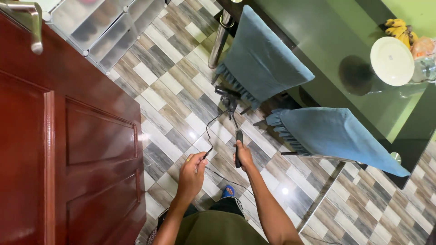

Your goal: Vacuuming the floor of a dining and living area.

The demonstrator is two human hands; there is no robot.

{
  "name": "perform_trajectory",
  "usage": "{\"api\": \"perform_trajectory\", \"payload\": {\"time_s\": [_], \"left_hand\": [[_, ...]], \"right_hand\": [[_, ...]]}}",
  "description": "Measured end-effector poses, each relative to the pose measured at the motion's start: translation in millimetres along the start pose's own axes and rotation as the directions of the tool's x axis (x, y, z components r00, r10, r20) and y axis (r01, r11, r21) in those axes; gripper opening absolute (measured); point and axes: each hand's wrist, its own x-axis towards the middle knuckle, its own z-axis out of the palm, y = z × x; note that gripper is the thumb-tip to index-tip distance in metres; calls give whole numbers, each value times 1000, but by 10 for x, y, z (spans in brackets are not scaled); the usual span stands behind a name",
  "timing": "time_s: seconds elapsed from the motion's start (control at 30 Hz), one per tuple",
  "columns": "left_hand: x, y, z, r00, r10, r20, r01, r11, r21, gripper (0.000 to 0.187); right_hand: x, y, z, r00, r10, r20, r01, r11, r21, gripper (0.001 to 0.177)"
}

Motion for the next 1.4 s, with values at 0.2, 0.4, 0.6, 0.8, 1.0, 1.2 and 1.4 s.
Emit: {"api": "perform_trajectory", "payload": {"time_s": [0.2, 0.4, 0.6, 0.8, 1.0, 1.2, 1.4], "left_hand": [[203, -26, -242, 997, -83, -7, 83, 996, -28, 25], [410, -212, -287, 999, -30, -35, 30, 999, -21, 25], [501, -516, -226, 998, -55, -42, 55, 998, -10, 25], [636, -917, -81, 974, -211, -85, 206, 976, -70, 25], [1058, -1185, 299, 989, -110, -96, 123, 982, 141, 26], [1276, -1543, 745, 948, -287, -136, 281, 958, -63, 24], [1265, -1707, 870, 943, -297, -149, 300, 954, -8, 21]], "right_hand": [[-554, -310, 242, 999, 34, -24, -33, 999, 34, 52], [-632, -155, 699, 994, -82, -65, 85, 996, 39, 50], [-126, 2, 1033, 991, -101, -90, 103, 995, 16, 57], [801, 52, 1029, 994, -30, -106, 35, 998, 47, 59], [1888, 261, 970, 996, 9, -86, -2, 997, 81, 52], [2793, 362, 975, 991, 111, -76, -111, 994, 10, 54], [2623, 344, 1274, 984, 172, 50, -172, 985, -5, 53]]}}
